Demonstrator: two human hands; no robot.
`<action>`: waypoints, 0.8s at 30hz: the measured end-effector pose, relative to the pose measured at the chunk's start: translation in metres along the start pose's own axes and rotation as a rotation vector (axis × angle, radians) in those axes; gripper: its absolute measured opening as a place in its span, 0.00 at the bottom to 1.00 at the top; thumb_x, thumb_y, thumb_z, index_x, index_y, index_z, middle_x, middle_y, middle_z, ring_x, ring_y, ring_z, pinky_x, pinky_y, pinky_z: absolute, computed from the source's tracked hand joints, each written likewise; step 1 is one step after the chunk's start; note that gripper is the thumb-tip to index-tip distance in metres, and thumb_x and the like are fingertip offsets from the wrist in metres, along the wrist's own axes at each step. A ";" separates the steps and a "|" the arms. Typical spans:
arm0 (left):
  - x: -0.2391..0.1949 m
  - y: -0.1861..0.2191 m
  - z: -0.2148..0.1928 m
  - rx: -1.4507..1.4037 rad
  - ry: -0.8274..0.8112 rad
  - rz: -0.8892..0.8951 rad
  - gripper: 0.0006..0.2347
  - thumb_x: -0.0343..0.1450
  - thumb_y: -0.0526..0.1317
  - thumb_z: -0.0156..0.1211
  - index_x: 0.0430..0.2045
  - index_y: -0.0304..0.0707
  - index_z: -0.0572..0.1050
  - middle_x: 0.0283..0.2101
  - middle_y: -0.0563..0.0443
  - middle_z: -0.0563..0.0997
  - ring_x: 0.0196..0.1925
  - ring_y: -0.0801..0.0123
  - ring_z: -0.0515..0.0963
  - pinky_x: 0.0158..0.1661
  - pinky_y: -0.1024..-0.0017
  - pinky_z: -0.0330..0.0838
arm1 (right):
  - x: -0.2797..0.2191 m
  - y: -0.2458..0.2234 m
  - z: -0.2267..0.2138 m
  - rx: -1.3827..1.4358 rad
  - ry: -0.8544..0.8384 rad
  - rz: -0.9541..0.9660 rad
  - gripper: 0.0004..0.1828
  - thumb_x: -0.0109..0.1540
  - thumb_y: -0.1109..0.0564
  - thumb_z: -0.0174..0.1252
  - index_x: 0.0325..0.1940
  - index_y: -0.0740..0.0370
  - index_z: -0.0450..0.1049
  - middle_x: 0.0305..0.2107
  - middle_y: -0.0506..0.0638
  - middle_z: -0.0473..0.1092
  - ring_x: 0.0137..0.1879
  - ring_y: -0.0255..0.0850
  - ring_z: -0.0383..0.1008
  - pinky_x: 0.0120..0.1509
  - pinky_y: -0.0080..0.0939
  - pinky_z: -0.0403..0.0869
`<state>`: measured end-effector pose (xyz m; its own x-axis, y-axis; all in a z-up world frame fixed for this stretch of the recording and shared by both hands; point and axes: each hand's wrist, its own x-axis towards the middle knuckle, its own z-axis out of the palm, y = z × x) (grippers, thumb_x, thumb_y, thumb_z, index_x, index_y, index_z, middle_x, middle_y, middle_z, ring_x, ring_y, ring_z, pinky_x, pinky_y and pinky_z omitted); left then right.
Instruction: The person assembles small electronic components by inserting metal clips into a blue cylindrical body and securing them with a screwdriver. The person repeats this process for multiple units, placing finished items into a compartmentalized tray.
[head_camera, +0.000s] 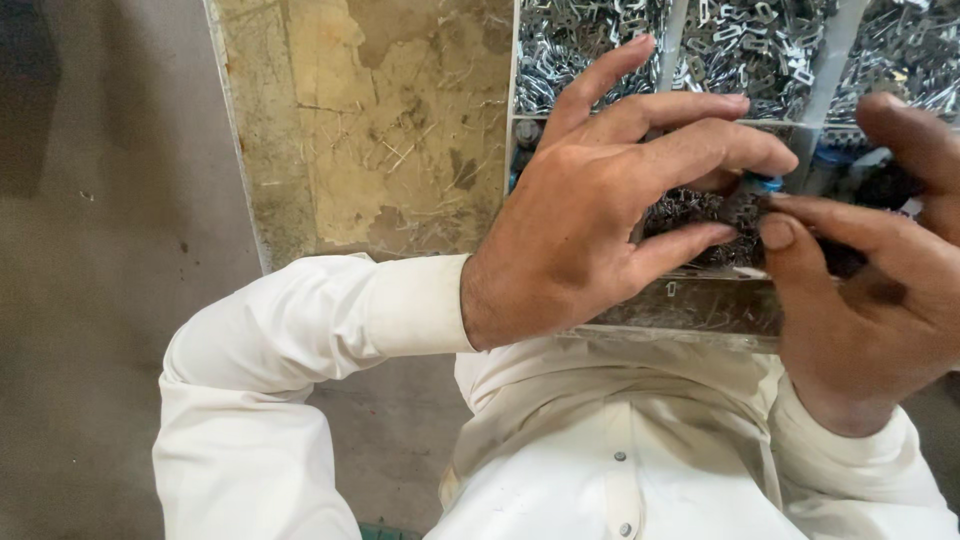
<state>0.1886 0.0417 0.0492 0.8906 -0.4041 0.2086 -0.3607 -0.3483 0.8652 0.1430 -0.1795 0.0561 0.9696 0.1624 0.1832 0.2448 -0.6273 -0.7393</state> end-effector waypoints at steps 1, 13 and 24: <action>0.000 0.000 0.000 -0.002 0.004 0.003 0.19 0.67 0.39 0.75 0.51 0.50 0.76 0.54 0.60 0.82 0.68 0.69 0.74 0.79 0.53 0.47 | -0.001 0.004 0.000 -0.061 -0.016 -0.043 0.06 0.70 0.69 0.65 0.51 0.73 0.79 0.66 0.62 0.65 0.71 0.50 0.67 0.75 0.42 0.66; 0.000 0.001 -0.002 0.024 -0.013 0.001 0.18 0.68 0.40 0.75 0.50 0.51 0.76 0.48 0.63 0.84 0.68 0.68 0.74 0.78 0.52 0.48 | -0.018 0.023 0.004 0.003 0.018 0.028 0.07 0.72 0.66 0.63 0.53 0.73 0.80 0.67 0.62 0.66 0.72 0.49 0.68 0.74 0.39 0.66; 0.001 0.000 0.003 0.027 0.012 0.016 0.19 0.66 0.42 0.77 0.49 0.51 0.76 0.50 0.60 0.83 0.67 0.65 0.74 0.77 0.50 0.46 | -0.009 0.015 0.006 0.064 0.035 -0.009 0.04 0.72 0.65 0.63 0.49 0.71 0.77 0.66 0.66 0.66 0.69 0.50 0.70 0.71 0.43 0.67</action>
<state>0.1884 0.0392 0.0479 0.8879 -0.3998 0.2278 -0.3821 -0.3647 0.8491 0.1379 -0.1860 0.0400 0.9673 0.1404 0.2114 0.2535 -0.5758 -0.7773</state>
